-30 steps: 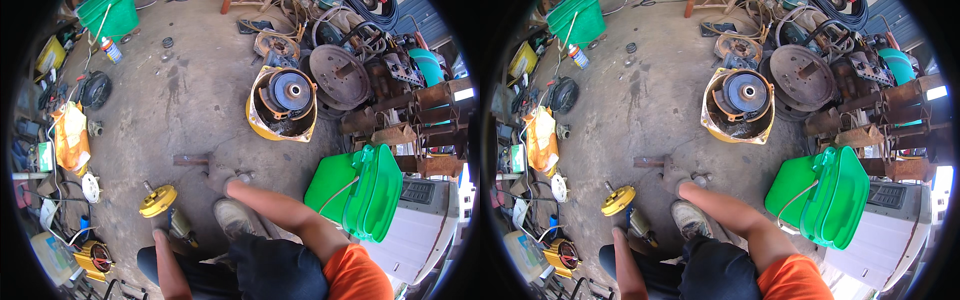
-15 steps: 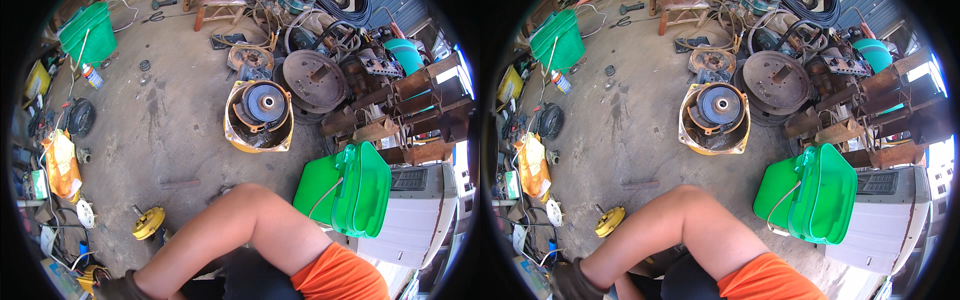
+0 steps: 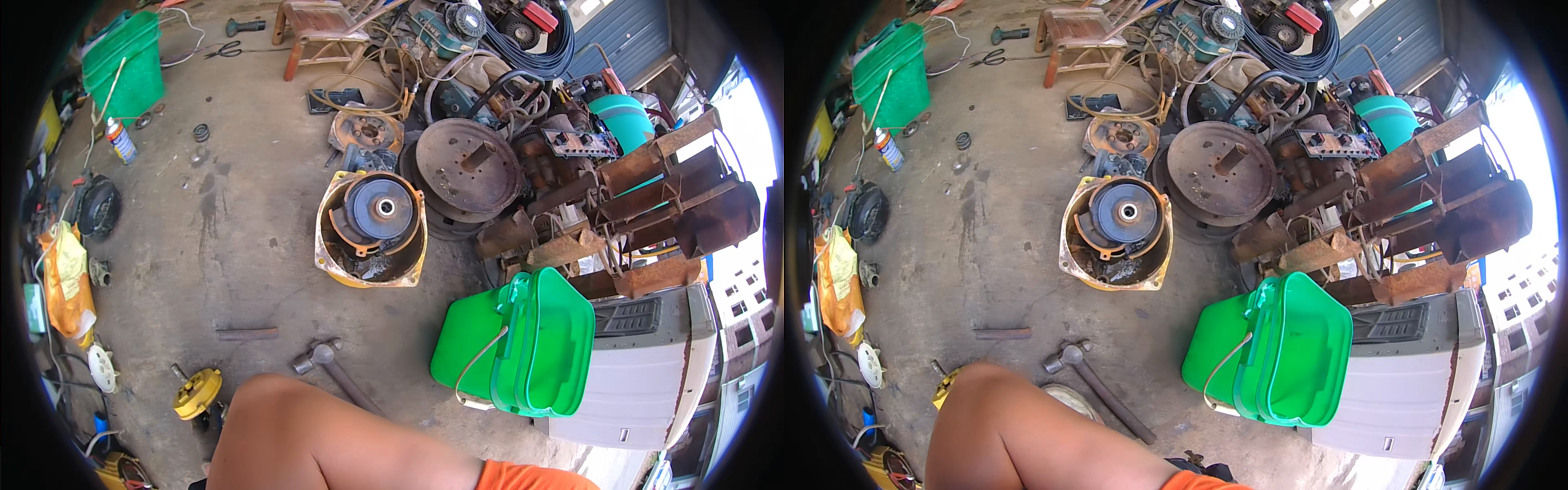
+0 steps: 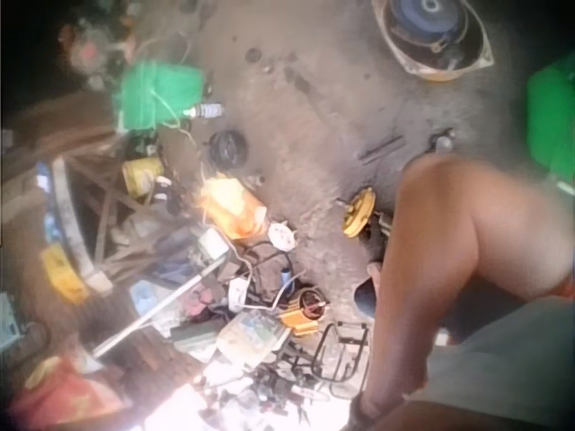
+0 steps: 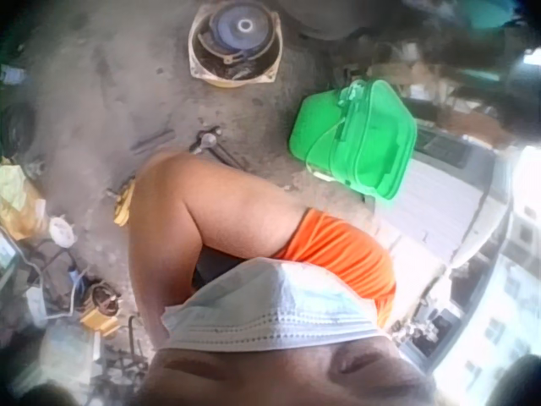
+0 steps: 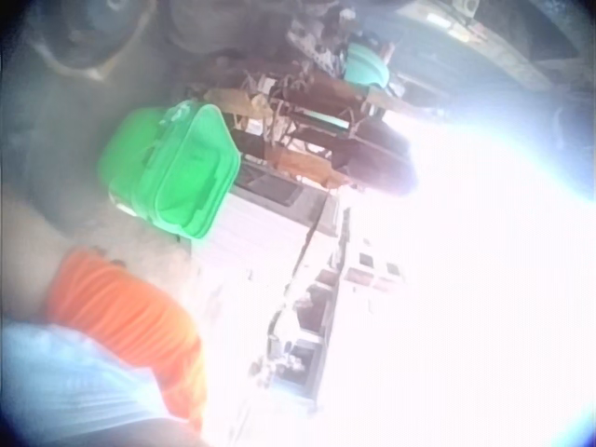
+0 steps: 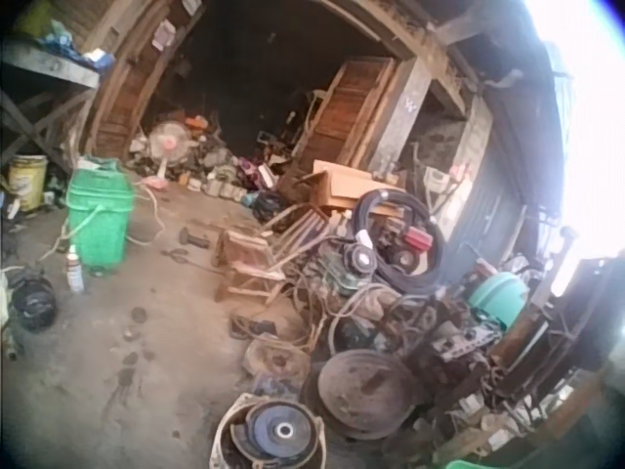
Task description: The person retrieves a metal rod and a hammer from a cluttered workshop, then sits on the floor to assemble mechanical components. They use the hammer to tap a cylindrical part onto the rod and fit it into a yellow housing, adjusting the assembly with their hands.
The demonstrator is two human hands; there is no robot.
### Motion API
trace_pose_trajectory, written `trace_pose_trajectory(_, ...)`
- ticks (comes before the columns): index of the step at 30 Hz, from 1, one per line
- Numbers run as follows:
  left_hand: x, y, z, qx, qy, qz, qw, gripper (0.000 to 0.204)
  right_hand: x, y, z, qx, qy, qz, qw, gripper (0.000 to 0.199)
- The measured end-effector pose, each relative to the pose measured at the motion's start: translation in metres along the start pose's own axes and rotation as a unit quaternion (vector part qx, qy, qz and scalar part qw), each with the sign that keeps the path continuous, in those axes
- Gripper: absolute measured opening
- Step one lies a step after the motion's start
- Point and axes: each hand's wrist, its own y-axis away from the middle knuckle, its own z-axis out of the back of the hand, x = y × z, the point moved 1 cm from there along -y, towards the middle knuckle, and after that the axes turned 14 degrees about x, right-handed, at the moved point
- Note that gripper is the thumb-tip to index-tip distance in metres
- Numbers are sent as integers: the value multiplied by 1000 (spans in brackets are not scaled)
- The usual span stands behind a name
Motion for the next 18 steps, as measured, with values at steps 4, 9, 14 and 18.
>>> trace_pose_trajectory(4, 3, 4, 3, 1, 7, 1, 1000, 39, 4, -3, 3, -11, -9, 4, 1000, 27)
trace_pose_trajectory(9, 12, 18, 12, -3, 15, 0, 1000, 38, 6, -11, 5, -34, -15, 16, 999, 26)
trace_pose_trajectory(14, 21, 30, 32, -12, 28, -5, 1000, 38, 8, -21, 7, -43, -17, 23, 999, 24)
trace_pose_trajectory(18, 22, 31, 32, 0, 30, -9, 1000, 37, 8, -21, 10, -55, -10, 18, 998, 23)
